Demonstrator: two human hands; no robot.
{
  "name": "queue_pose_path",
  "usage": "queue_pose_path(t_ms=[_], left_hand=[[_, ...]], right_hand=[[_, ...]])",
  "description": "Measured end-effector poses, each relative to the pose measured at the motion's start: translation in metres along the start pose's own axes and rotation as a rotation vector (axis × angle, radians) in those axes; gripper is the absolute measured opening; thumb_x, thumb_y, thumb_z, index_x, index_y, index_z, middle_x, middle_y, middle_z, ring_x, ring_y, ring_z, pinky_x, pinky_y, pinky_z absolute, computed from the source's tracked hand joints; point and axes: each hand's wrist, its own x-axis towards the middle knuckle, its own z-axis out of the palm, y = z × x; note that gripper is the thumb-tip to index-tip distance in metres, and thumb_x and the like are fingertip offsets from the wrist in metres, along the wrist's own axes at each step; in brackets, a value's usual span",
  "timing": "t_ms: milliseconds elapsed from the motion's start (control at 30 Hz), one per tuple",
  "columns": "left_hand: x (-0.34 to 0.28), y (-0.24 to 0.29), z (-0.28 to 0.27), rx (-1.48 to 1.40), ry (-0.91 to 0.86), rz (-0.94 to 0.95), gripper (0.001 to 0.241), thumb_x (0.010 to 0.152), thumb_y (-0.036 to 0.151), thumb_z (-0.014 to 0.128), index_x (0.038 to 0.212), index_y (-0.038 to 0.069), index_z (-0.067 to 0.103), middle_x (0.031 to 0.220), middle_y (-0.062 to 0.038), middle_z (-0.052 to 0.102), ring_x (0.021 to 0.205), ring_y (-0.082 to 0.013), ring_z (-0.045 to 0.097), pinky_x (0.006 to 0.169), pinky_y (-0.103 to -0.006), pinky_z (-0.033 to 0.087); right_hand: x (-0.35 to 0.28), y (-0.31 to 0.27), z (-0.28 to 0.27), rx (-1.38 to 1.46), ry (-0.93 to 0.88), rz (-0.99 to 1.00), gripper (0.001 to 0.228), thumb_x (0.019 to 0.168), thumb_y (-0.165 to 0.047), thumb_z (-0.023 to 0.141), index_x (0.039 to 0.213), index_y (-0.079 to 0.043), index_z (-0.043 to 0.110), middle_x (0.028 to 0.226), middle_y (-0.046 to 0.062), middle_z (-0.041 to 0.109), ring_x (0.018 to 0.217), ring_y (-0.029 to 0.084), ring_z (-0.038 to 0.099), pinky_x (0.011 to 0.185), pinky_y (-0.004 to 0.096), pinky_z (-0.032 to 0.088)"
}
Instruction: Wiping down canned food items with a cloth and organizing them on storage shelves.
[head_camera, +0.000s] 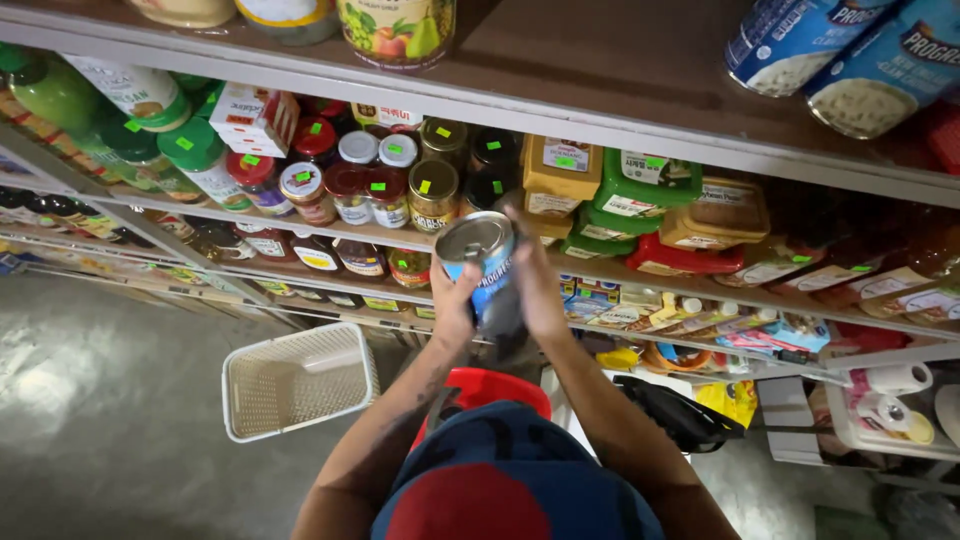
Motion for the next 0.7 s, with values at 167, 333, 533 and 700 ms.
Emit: queue_pose_path(t_ms=[167, 333, 533, 700], left_hand=[[0.022, -0.006, -0.018, 0.111, -0.355, 0.454, 0.130, 0.041, 0.053, 0.103, 0.142, -0.005, 0.044, 0.123, -0.026, 0.063, 0.117, -0.0288, 0.061, 0.108, -0.0459, 0.045], [0.030, 0.005, -0.013, 0.250, -0.325, 0.536, 0.124, 0.045, 0.055, 0.101, 0.141, -0.002, 0.046, 0.122, -0.022, 0.065, 0.114, -0.0277, 0.064, 0.107, -0.0441, 0.048], [0.024, 0.021, -0.011, 0.379, -0.284, 0.445, 0.106, 0.054, 0.051, 0.099, 0.137, 0.004, 0.053, 0.120, -0.019, 0.066, 0.112, -0.0284, 0.064, 0.105, -0.0446, 0.048], [0.019, -0.003, -0.022, 0.667, -0.448, 0.441, 0.112, 0.041, 0.055, 0.098, 0.135, 0.009, 0.059, 0.110, -0.023, 0.073, 0.104, -0.0410, 0.071, 0.093, -0.0517, 0.055]], right_hand=[[-0.078, 0.138, -0.028, -0.025, 0.256, 0.887, 0.055, 0.105, -0.031, 0.046, 0.142, 0.009, 0.051, 0.139, 0.028, 0.056, 0.122, 0.044, 0.057, 0.102, 0.045, 0.047], [-0.211, 0.323, -0.075, -0.860, -0.117, 0.439, 0.042, 0.098, -0.013, 0.055, 0.130, 0.014, 0.059, 0.131, 0.037, 0.058, 0.123, 0.049, 0.059, 0.103, 0.052, 0.051], [-0.017, -0.003, -0.066, -0.473, 0.138, 0.778, 0.039, 0.096, -0.049, 0.055, 0.111, -0.015, 0.067, 0.094, 0.005, 0.065, 0.088, 0.024, 0.058, 0.076, 0.037, 0.047], [0.010, -0.055, -0.037, -0.275, 0.001, 0.488, 0.024, 0.095, -0.033, 0.069, 0.113, -0.018, 0.074, 0.122, 0.011, 0.074, 0.125, 0.029, 0.066, 0.112, 0.045, 0.045]])
